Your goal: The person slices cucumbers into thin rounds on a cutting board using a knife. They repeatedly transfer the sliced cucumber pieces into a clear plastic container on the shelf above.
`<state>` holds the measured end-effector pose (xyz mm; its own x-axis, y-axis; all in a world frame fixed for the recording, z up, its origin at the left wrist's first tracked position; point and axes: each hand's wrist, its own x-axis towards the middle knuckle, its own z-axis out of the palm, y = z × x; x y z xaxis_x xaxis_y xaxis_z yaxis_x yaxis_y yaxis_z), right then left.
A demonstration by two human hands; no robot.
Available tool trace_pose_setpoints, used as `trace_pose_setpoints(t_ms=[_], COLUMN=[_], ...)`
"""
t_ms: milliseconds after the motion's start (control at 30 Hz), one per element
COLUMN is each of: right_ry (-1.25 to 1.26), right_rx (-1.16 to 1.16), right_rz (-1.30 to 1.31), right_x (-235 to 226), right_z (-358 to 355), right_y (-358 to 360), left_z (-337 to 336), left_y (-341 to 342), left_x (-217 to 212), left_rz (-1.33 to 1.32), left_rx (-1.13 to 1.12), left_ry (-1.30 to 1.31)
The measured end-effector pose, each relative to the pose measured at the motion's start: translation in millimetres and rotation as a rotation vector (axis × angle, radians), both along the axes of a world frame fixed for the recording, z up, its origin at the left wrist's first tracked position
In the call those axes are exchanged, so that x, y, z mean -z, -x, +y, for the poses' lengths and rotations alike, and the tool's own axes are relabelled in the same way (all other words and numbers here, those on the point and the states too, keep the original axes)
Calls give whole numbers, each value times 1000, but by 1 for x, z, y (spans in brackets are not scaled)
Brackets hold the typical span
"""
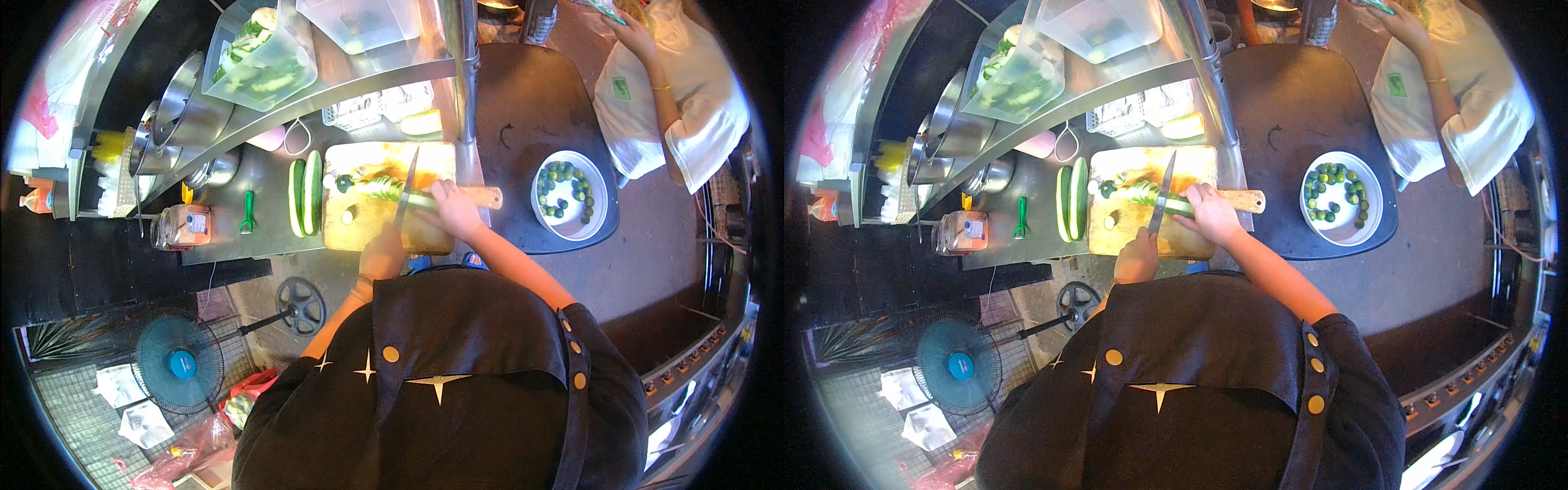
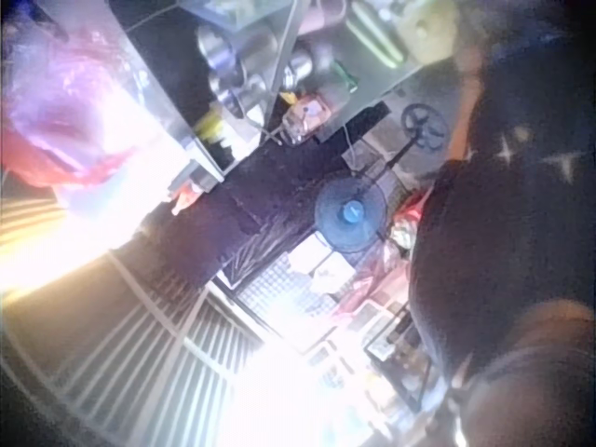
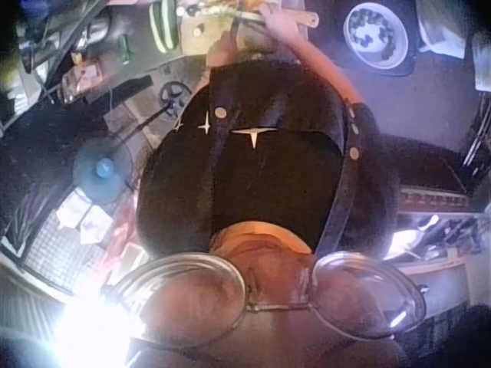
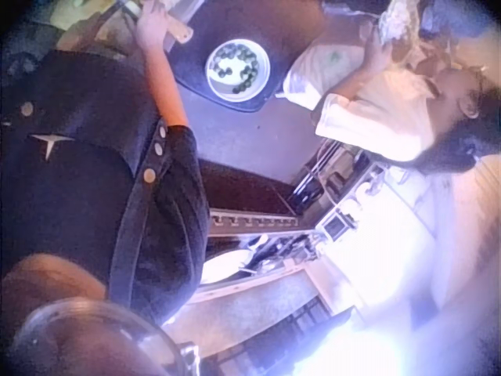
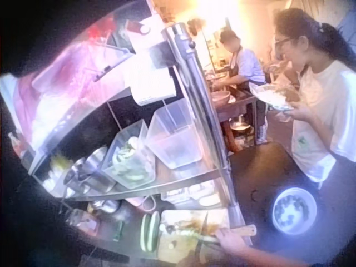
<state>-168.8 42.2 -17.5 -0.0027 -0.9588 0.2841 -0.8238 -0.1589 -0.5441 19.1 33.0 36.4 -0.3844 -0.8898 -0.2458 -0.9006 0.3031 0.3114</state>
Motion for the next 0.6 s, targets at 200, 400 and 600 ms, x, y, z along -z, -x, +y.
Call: trace_pose_setpoints(t_ms=[200, 400, 600], right_ry=[-52, -67, -37], right_rx=[2, 11, -5], right_rz=[-13, 38, 27], right_x=[-1, -2, -5], right_z=[1, 0, -1], right_y=[0, -2, 2], left_z=[1, -7, -21], left_y=[2, 10, 9], left_x=[2, 36, 24], left_rz=[-32, 93, 160], left_rx=[-2, 67, 153], left_ry=[-27, -8, -39])
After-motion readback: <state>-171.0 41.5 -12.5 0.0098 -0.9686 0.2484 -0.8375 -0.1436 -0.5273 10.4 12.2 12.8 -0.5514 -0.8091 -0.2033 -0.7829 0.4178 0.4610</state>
